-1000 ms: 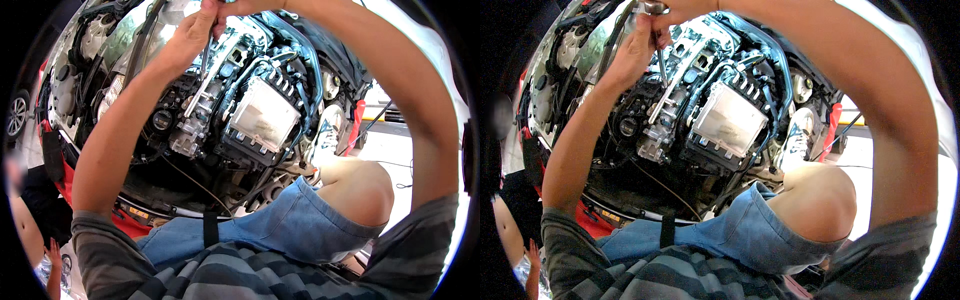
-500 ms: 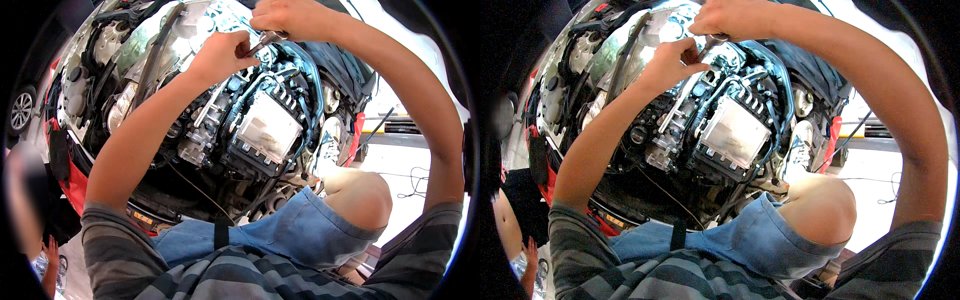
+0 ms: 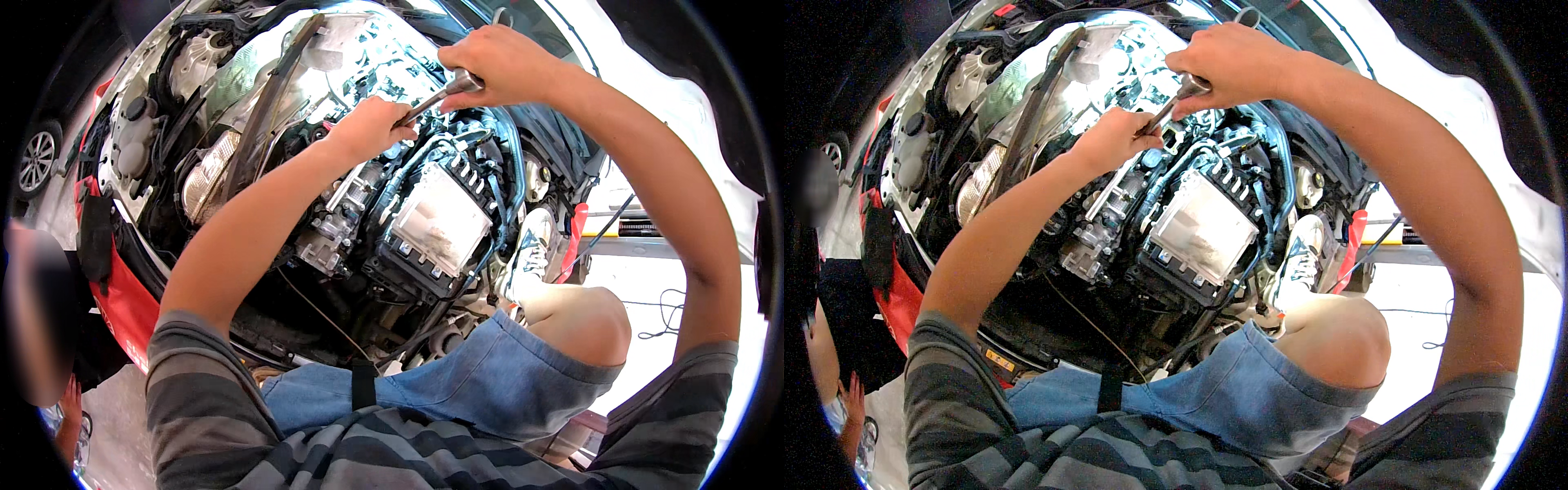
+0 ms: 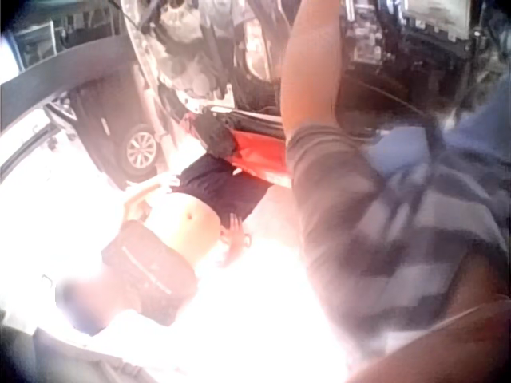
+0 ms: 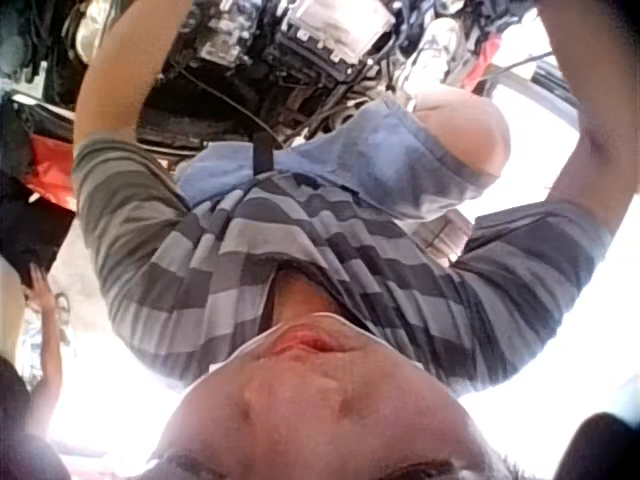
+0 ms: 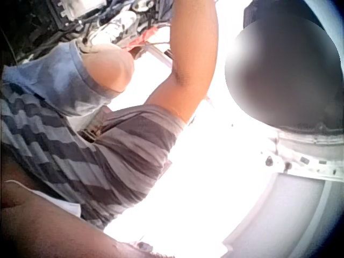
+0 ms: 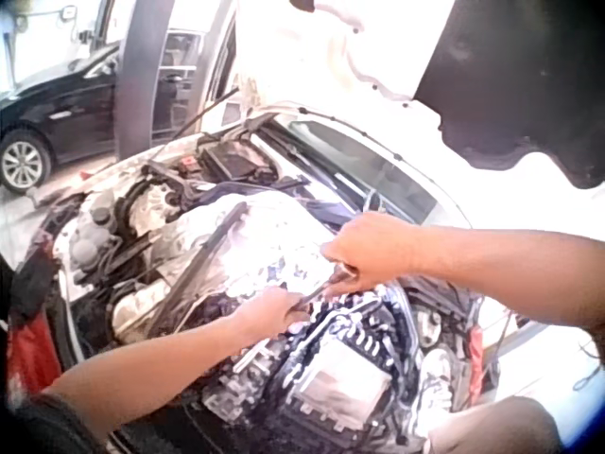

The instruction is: The person works on a car engine, using a screwdriver and a wrench to detach components and wires from the central engine block.

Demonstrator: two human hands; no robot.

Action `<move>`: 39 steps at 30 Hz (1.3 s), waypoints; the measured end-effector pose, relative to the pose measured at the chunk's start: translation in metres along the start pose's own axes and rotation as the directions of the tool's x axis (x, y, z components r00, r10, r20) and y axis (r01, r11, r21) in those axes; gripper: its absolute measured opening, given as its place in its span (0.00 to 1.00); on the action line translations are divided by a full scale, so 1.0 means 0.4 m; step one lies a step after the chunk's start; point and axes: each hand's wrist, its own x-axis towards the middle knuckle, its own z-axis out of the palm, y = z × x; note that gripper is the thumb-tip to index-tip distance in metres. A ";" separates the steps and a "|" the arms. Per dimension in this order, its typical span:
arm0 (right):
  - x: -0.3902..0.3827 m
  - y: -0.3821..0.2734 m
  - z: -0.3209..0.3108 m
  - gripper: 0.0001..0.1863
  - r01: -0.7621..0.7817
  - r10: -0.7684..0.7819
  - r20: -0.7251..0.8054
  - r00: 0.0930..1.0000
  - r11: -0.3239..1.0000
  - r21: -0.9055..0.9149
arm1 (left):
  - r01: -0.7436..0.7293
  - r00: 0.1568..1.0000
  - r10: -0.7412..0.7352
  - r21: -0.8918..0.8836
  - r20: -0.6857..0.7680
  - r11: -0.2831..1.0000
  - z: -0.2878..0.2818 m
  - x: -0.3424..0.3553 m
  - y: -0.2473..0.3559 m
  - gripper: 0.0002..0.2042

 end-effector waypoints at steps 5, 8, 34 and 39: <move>0.034 -0.023 0.010 0.36 -0.523 0.462 0.256 0.849 0.806 0.278 | 0.043 0.999 -0.045 -0.084 -0.015 0.996 -0.018 -0.011 -0.010 0.11; 0.018 -0.056 -0.028 0.39 -0.784 0.570 0.548 0.612 0.530 0.323 | 0.013 1.000 -0.013 0.020 0.002 1.000 -0.034 -0.010 -0.023 0.08; -0.064 0.019 0.037 0.16 -0.181 0.183 0.028 0.983 0.917 0.355 | -0.046 0.979 -0.051 0.463 0.196 0.885 0.052 -0.040 -0.234 0.03; -0.129 0.070 0.054 0.16 -0.065 0.099 -0.051 0.994 0.890 0.450 | 0.068 0.997 -0.077 0.237 0.029 0.969 0.054 -0.042 -0.233 0.06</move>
